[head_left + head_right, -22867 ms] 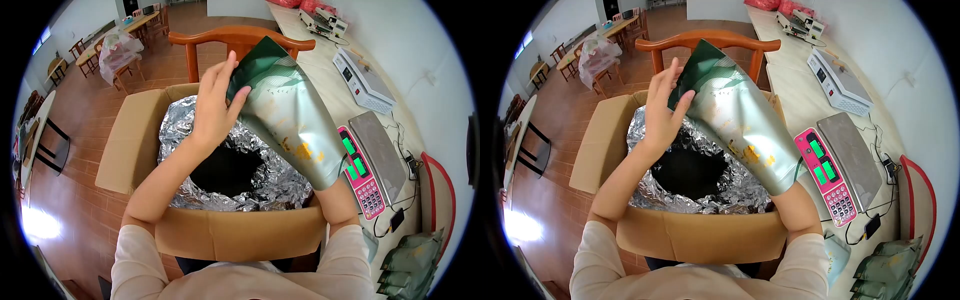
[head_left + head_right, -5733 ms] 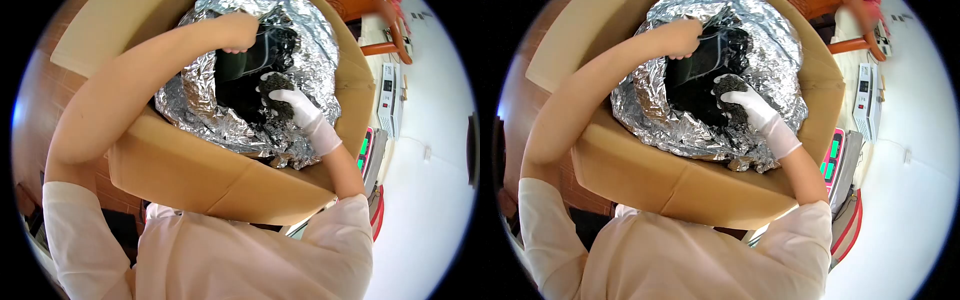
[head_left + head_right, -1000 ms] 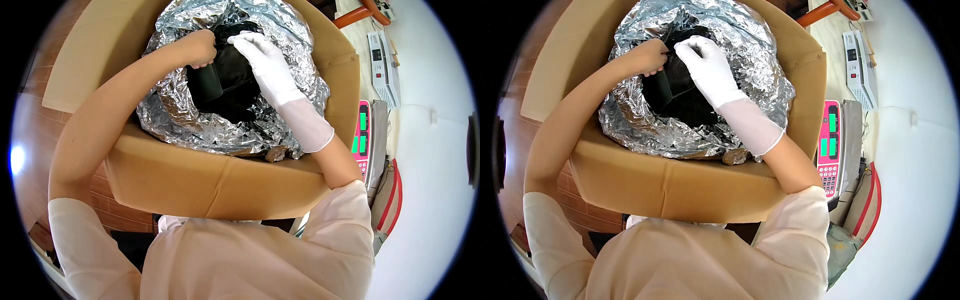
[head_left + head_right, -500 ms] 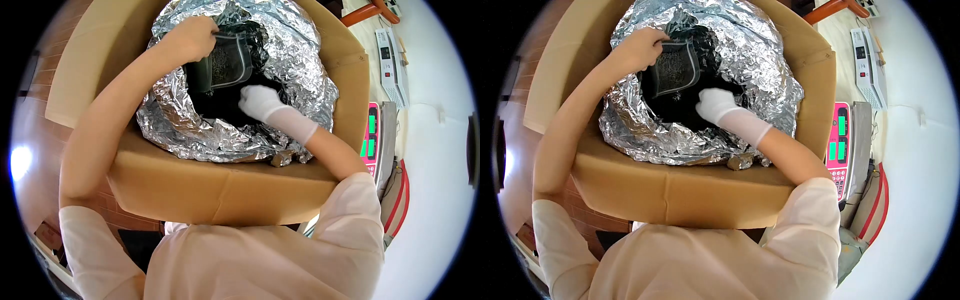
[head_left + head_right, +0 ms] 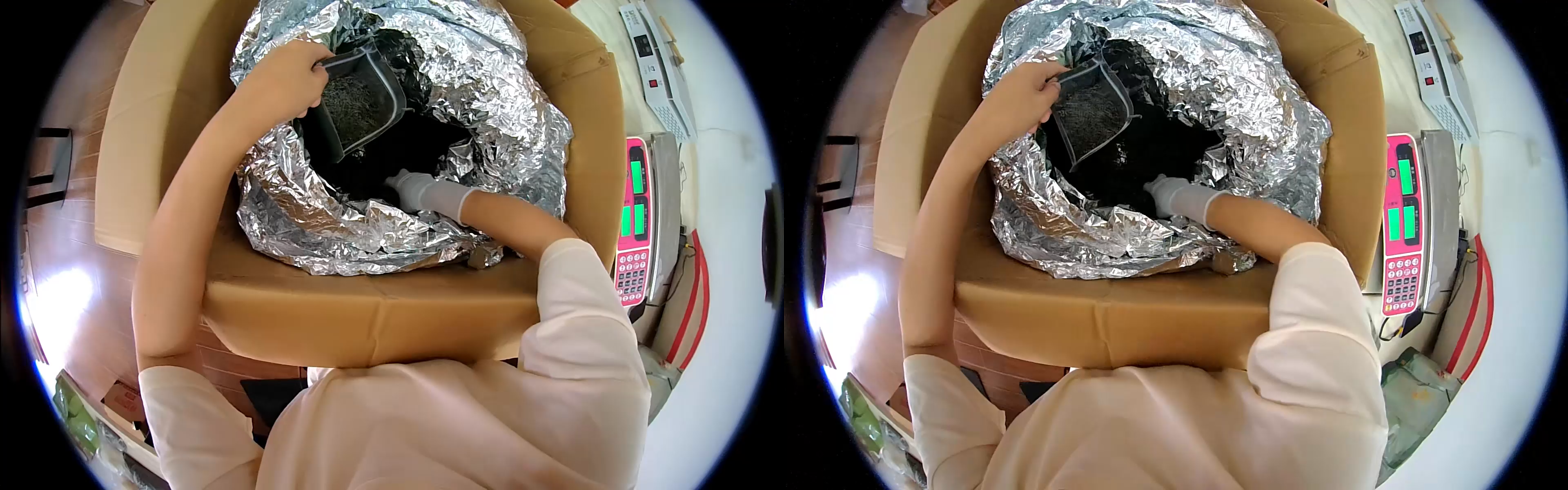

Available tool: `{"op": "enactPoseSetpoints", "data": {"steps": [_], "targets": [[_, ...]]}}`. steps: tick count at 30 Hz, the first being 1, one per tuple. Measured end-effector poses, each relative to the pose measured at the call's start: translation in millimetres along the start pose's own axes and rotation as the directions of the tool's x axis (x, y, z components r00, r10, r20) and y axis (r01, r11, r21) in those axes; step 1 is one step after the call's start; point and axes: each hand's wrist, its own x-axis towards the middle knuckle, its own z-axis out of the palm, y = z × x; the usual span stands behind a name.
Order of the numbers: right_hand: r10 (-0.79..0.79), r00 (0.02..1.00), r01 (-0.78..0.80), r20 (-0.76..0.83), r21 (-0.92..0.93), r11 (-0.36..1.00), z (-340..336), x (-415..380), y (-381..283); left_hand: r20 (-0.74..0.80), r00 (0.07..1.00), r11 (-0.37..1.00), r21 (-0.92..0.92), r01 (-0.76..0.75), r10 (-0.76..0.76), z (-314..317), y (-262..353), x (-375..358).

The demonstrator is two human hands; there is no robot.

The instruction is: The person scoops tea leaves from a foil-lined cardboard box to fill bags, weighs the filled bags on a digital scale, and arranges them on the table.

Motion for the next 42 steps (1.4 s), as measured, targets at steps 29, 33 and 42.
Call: {"op": "enactPoseSetpoints", "data": {"steps": [29, 33, 42], "targets": [[0.122, 0.743, 0.488, -0.658, 0.658, 0.573, -149, -207, -29, 0.185, 0.980, 0.998, 0.019, 0.065, -0.067, 20, -9, 12], [0.118, 0.579, 0.371, -0.807, 0.390, 0.843, -149, -182, -50, 0.195, 0.979, 0.994, -0.077, 0.072, -0.055, 24, -8, 9], [0.257, 0.654, 0.335, -0.712, 0.577, 0.745, -149, -202, -7, 0.221, 0.974, 0.994, -0.082, 0.074, -0.055, 13, -2, 8]]}}
